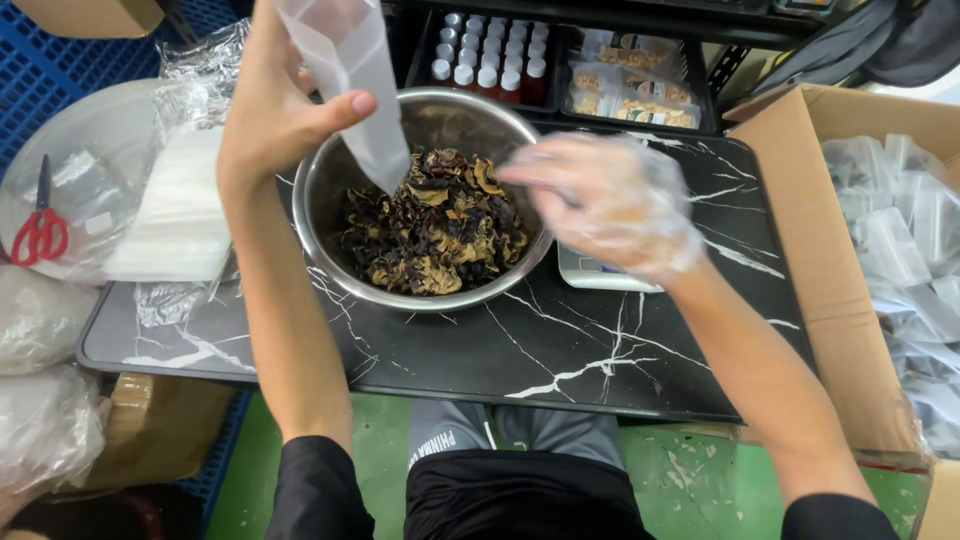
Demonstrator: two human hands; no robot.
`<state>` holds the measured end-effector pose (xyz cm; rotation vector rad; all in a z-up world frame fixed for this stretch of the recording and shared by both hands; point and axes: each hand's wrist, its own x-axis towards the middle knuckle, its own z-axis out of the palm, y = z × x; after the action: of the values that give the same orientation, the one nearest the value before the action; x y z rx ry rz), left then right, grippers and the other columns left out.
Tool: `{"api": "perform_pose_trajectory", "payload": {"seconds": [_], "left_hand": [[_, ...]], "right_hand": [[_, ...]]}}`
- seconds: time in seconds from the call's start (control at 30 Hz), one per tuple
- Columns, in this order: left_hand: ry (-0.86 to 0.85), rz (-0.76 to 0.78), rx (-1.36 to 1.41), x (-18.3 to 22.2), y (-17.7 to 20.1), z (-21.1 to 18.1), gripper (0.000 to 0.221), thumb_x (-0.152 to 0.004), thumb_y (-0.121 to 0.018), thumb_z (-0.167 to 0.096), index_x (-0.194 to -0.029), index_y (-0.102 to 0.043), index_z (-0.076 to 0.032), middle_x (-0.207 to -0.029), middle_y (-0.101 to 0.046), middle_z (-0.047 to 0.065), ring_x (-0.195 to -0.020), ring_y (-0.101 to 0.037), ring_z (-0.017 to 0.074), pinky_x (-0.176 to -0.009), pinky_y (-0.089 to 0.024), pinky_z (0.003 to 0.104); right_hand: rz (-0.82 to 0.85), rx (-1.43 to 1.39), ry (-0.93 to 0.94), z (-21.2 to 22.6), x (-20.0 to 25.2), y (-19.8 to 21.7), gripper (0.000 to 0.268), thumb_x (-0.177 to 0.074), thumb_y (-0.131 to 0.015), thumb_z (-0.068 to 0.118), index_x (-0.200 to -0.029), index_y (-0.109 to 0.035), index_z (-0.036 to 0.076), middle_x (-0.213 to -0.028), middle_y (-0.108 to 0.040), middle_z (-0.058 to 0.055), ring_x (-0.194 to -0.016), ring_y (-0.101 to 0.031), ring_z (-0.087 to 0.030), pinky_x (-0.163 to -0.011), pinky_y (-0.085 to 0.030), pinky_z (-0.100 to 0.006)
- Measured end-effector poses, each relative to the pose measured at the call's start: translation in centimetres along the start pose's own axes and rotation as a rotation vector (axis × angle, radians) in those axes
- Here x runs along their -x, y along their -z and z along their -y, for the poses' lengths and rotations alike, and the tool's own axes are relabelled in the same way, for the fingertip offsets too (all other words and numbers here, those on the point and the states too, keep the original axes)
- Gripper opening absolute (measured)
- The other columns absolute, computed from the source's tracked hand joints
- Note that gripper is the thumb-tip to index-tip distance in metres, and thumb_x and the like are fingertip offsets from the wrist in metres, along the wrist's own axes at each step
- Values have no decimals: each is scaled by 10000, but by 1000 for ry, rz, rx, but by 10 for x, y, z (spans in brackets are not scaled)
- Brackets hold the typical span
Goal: The person places dried mushrooms from a large metal bowl into plastic bags by hand and using a small plastic container, then weighs the bags on a digital scale.
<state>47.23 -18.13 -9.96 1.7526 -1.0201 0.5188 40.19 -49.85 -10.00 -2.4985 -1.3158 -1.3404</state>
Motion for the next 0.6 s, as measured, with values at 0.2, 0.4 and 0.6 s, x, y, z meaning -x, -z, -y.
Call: {"api": "perform_pose_trajectory", "payload": {"seconds": [0.2,0.4,0.6], "left_hand": [[-48,-238,133,34,-22,18,912,-901,-779,-395,-1578,-241,-105,-1546,-393,158,-1462,-449,322,-1279,-403,430],[23,-348,50,43,-31,22,1012,-855,-711,-615,-1584,-235,-99,-1536,-419,177,-1426,-475,317,-1241,-421,441],[48,-239,-43,35,-39,13,992,-822,-739,-626,-1555,-295,-126,-1517,-459,179,-1349,-545,340,-1118,-546,453]], "right_hand": [[864,-388,-151,24,-76,-73,482,-989,-554,386,-1448,-569,240,-1151,-614,-133,-1072,-571,-340,-800,-509,-491],[789,-464,-152,5,-53,-111,250,-1003,-552,203,-1198,-706,180,-1151,-640,-82,-1035,-621,-287,-864,-520,-435],[364,-418,-265,-9,-42,-86,353,-987,-523,301,-1226,-724,137,-1226,-742,-59,-1093,-687,-258,-865,-531,-466]]}}
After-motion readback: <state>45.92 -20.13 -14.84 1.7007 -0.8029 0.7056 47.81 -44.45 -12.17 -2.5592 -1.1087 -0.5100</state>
